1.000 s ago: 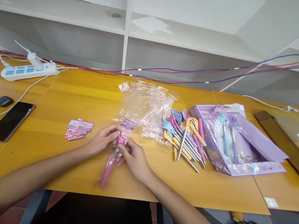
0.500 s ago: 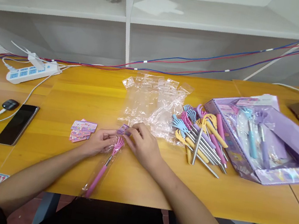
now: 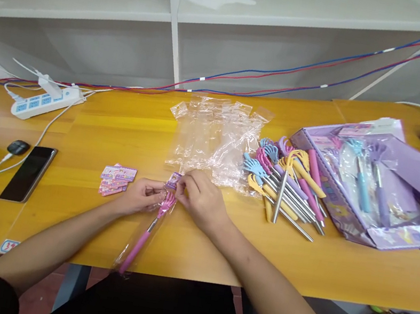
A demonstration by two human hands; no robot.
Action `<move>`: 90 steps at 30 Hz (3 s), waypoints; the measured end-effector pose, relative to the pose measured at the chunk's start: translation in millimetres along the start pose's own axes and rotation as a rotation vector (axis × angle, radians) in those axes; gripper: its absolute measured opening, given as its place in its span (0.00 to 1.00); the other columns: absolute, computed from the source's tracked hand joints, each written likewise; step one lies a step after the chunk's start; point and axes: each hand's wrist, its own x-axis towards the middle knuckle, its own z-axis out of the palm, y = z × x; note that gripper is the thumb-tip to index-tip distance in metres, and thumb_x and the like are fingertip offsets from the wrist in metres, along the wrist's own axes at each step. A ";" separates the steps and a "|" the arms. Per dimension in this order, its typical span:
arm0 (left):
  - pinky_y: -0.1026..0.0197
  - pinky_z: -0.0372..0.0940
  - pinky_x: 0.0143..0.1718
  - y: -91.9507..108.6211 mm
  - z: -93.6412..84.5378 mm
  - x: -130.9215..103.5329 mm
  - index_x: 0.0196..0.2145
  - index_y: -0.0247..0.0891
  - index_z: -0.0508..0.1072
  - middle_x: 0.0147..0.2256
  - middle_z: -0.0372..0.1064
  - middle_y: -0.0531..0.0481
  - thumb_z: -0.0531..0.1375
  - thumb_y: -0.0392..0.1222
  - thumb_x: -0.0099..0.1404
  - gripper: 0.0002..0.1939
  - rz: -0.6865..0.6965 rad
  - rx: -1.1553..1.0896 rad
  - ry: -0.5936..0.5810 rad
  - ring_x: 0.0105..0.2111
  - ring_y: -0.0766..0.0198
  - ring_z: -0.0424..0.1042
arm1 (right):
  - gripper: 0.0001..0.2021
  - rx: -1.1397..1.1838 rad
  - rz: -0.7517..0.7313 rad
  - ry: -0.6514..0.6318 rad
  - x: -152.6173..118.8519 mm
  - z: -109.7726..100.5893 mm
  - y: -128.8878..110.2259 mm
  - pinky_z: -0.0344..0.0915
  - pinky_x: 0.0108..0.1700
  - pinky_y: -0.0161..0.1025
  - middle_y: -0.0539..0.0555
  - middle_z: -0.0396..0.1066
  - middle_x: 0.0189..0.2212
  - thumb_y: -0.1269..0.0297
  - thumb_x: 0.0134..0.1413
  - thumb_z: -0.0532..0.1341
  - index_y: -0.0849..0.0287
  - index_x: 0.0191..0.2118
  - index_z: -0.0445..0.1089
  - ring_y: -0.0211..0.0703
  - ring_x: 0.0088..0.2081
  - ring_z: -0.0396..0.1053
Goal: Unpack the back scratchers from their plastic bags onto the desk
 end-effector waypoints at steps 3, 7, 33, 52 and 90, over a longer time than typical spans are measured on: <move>0.66 0.49 0.23 -1.1 -1.0 -0.6 0.47 0.30 0.82 0.26 0.64 0.54 0.66 0.60 0.69 0.27 -0.021 -0.022 -0.014 0.21 0.73 0.52 | 0.07 0.103 0.129 0.037 2.9 -9.6 8.4 0.73 0.39 0.40 0.54 0.73 0.36 0.75 0.65 0.61 0.55 0.42 0.66 0.42 0.36 0.73; 0.66 0.48 0.23 -0.6 -1.8 -1.2 0.52 0.30 0.81 0.26 0.64 0.54 0.66 0.61 0.68 0.30 -0.049 -0.060 -0.022 0.21 0.73 0.51 | 0.05 0.315 0.218 -0.123 4.1 -21.1 22.9 0.70 0.36 0.37 0.51 0.72 0.35 0.73 0.70 0.58 0.55 0.44 0.66 0.38 0.33 0.71; 0.63 0.58 0.30 -4.3 9.3 -7.3 0.38 0.35 0.78 0.29 0.70 0.51 0.64 0.50 0.68 0.13 -0.014 0.079 0.102 0.28 0.65 0.64 | 0.07 0.507 0.250 -0.713 120.0 12.9 -49.1 0.67 0.38 0.36 0.52 0.81 0.37 0.69 0.69 0.62 0.57 0.41 0.79 0.40 0.36 0.76; 0.63 0.65 0.39 -7.1 3.4 0.6 0.62 0.38 0.76 0.41 0.78 0.44 0.68 0.57 0.69 0.30 0.226 -0.312 0.200 0.36 0.64 0.73 | 0.19 0.498 0.677 -0.331 14.4 -35.1 -38.1 0.65 0.27 0.38 0.55 0.76 0.40 0.49 0.70 0.62 0.57 0.56 0.69 0.38 0.26 0.68; 0.56 0.74 0.41 -17.4 27.2 -5.5 0.45 0.34 0.75 0.38 0.76 0.46 0.77 0.45 0.58 0.23 0.026 -0.472 -0.076 0.35 0.62 0.78 | 0.16 0.744 0.711 0.329 53.2 -82.4 -48.3 0.57 0.19 0.31 0.46 0.72 0.31 0.53 0.65 0.70 0.50 0.49 0.65 0.34 0.21 0.66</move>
